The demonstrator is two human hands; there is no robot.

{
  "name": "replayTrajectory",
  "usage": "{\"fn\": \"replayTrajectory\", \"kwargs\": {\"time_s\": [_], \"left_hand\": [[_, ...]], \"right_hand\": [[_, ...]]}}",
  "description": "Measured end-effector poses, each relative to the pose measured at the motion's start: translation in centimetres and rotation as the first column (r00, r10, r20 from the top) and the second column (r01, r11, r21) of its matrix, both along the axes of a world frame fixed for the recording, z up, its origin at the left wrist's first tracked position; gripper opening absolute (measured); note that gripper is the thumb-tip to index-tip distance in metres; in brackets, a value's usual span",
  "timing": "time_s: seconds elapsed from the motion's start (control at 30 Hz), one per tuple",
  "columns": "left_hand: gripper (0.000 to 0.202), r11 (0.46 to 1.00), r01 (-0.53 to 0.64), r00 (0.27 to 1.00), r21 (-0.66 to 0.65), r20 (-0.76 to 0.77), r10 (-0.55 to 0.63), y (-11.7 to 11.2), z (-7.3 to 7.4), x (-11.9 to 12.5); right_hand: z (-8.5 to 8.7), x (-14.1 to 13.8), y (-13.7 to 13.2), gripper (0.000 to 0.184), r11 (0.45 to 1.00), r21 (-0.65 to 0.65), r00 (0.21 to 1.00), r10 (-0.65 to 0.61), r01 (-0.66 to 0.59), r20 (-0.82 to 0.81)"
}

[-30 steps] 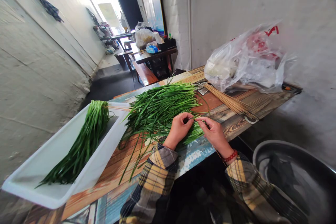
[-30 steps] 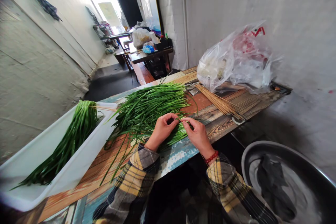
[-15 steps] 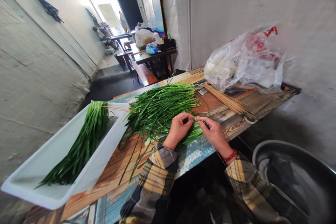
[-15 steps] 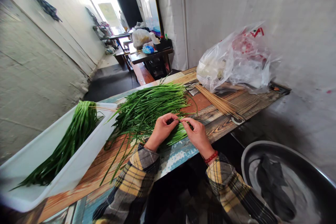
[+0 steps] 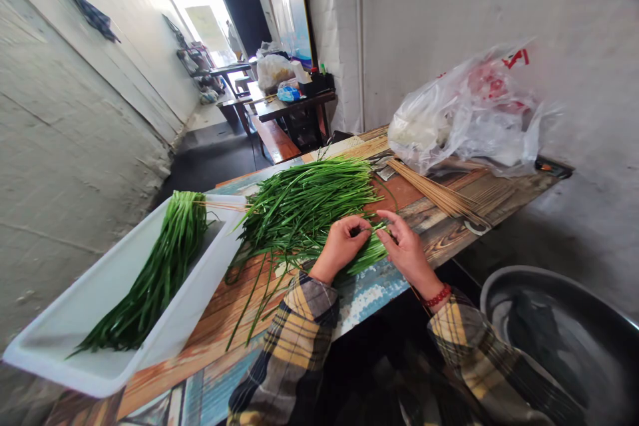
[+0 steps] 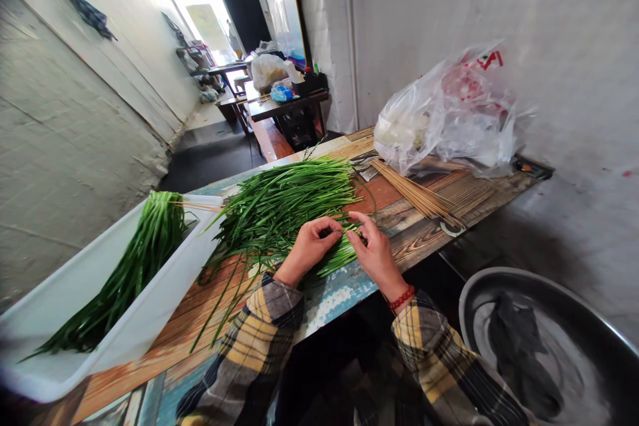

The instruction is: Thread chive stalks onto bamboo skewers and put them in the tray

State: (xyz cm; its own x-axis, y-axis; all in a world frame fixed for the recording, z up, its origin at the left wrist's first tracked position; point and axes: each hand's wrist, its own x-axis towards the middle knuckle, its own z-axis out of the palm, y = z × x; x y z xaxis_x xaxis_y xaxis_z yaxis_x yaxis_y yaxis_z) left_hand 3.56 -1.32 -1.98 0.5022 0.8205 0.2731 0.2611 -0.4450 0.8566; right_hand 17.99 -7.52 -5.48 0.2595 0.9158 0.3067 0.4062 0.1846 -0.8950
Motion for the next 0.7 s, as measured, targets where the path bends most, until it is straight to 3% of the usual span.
{"fn": "replayTrajectory", "kwargs": {"time_s": [0.1, 0.33, 0.7], "left_hand": [[0.009, 0.999, 0.036, 0.999, -0.022, -0.005, -0.036, 0.02, -0.02, -0.01], [0.010, 0.996, -0.007, 0.999, -0.094, 0.044, 0.011, 0.03, 0.19, -0.34], [0.008, 0.995, -0.089, 0.995, -0.050, 0.040, 0.091, 0.06, 0.29, -0.24]], "right_hand": [[0.05, -0.04, -0.01, 0.032, 1.000, 0.001, 1.000, 0.021, -0.021, -0.008], [-0.40, -0.12, 0.17, 0.026, 1.000, 0.013, 0.997, 0.026, -0.025, -0.071], [-0.47, -0.12, 0.18, 0.025, 1.000, -0.009, 0.997, 0.023, -0.024, -0.070]]}}
